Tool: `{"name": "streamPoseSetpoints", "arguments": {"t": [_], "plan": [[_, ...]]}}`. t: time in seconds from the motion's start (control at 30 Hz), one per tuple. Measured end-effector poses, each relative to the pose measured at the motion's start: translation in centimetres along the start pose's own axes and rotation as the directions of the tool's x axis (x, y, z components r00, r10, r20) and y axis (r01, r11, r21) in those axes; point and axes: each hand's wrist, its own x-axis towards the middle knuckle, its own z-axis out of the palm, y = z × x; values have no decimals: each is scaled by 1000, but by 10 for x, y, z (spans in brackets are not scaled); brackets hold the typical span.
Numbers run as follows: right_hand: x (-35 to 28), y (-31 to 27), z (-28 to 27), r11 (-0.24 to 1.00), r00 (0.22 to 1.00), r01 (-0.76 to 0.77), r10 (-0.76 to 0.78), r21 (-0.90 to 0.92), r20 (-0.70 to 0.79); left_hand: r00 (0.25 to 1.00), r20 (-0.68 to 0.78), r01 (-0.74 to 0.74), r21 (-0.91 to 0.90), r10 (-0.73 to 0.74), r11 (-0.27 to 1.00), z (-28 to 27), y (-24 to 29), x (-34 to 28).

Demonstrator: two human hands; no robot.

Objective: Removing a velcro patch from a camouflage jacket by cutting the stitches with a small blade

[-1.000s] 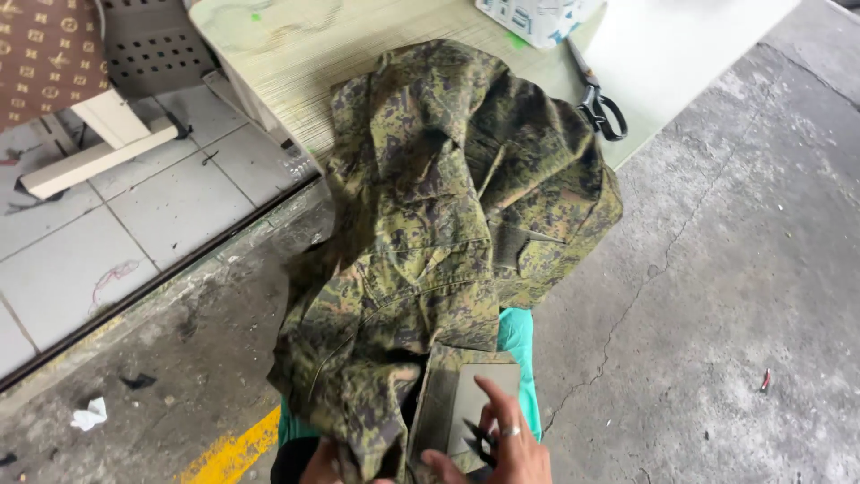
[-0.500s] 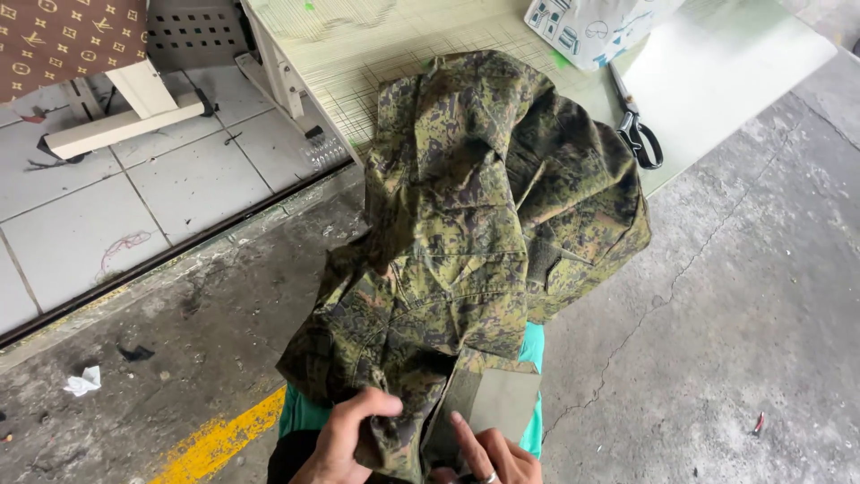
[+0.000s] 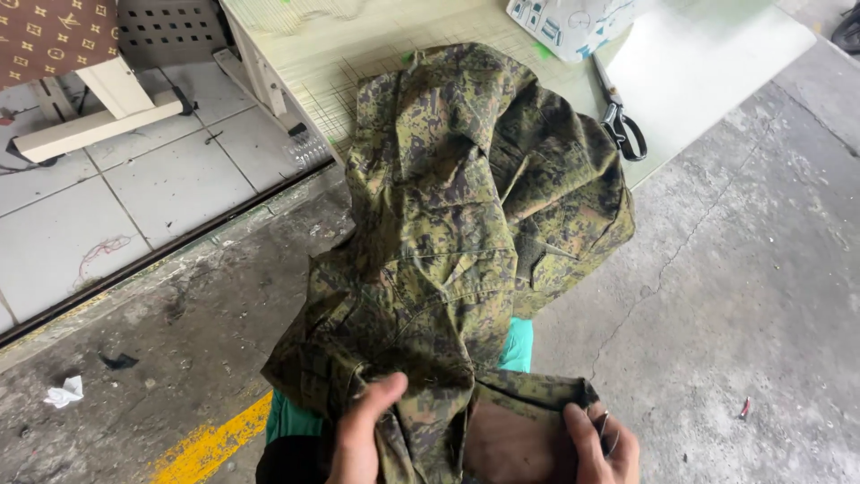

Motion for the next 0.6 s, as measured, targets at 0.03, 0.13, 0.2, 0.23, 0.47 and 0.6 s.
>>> {"name": "streamPoseSetpoints", "arguments": {"t": [0.03,0.13,0.2,0.23,0.47,0.6], "plan": [[-3,17,0,1000,1000,5,-5,-5,3,999,0,48,-87,-48,995,3,2,0],[-21,-5,7,999,1000,0,1,-35,24,977,10,202,-334,-211,921,7,2,0],[-22,-23,-2,998,999,-7,9,-59,32,948,39,295,-479,-316,827,11,1,0],[-18,-21,-15,997,999,-11,14,-70,34,930,59,335,-545,-364,768,14,0,1],[23,54,-5,990,998,-31,39,-140,57,753,287,478,-857,-592,193,26,0,0],[1,21,3,985,994,-38,55,-171,97,652,446,417,-886,-613,-201,29,-1,1]]}}
